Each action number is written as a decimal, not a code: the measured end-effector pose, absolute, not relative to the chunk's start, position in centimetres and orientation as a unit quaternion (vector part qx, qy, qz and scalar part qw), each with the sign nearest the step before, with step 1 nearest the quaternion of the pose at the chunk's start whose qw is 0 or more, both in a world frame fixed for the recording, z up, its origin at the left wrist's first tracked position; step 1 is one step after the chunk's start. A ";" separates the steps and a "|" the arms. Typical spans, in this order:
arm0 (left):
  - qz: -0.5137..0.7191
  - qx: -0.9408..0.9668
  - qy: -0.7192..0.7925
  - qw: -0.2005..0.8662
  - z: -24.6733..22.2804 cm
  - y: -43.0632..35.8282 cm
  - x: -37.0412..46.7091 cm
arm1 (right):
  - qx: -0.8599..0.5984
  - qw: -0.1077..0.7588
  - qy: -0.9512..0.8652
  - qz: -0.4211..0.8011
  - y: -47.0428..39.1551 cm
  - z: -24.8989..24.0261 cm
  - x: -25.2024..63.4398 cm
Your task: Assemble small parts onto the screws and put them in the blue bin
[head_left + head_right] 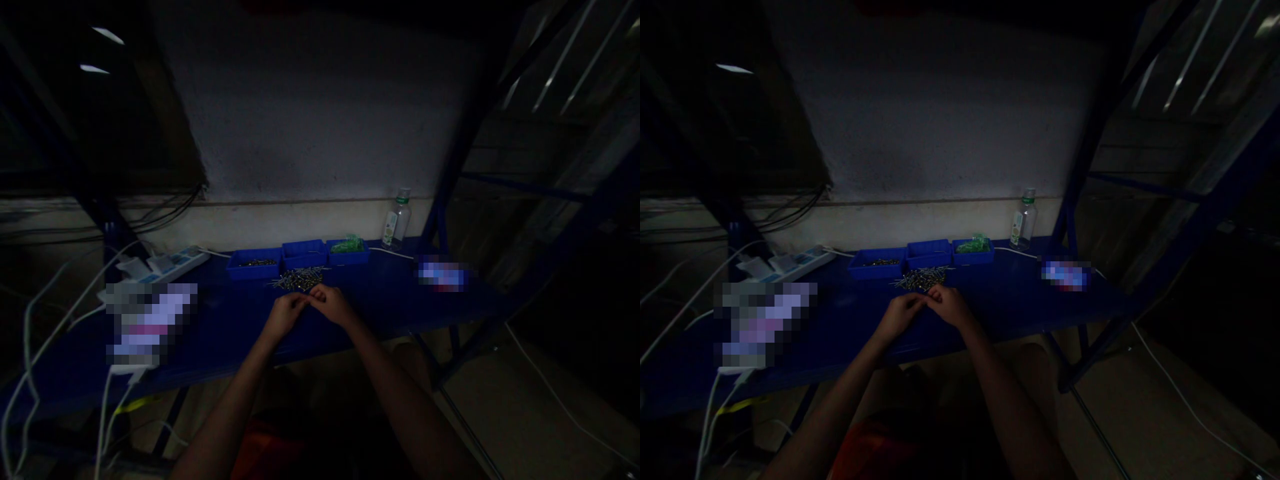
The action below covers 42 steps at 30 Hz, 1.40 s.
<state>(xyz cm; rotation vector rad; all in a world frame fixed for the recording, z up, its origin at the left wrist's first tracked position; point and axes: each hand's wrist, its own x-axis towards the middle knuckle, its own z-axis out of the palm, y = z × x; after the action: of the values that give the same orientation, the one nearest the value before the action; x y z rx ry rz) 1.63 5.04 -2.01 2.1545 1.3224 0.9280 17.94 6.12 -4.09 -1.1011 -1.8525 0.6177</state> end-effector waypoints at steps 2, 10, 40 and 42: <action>0.347 0.774 0.484 0.215 -2.0 5.0 1.6 | -0.442 0.437 -0.742 0.253 6.2 -4.1 18.0; 0.374 0.774 0.472 0.193 -1.5 4.5 1.6 | -0.433 0.414 -0.763 0.244 6.0 -4.1 18.1; 0.359 0.783 0.457 0.220 -1.8 4.7 1.5 | -0.435 0.459 -0.745 0.213 5.9 -3.8 18.0; 0.370 0.778 0.461 0.212 -1.9 4.8 1.4 | -0.443 0.448 -0.746 0.215 6.0 -3.9 18.0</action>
<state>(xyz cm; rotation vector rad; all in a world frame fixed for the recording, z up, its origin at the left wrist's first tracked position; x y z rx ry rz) 1.39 4.76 -1.88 2.1605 1.2799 1.0288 17.98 5.97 -3.92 -1.0952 -1.8468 0.5331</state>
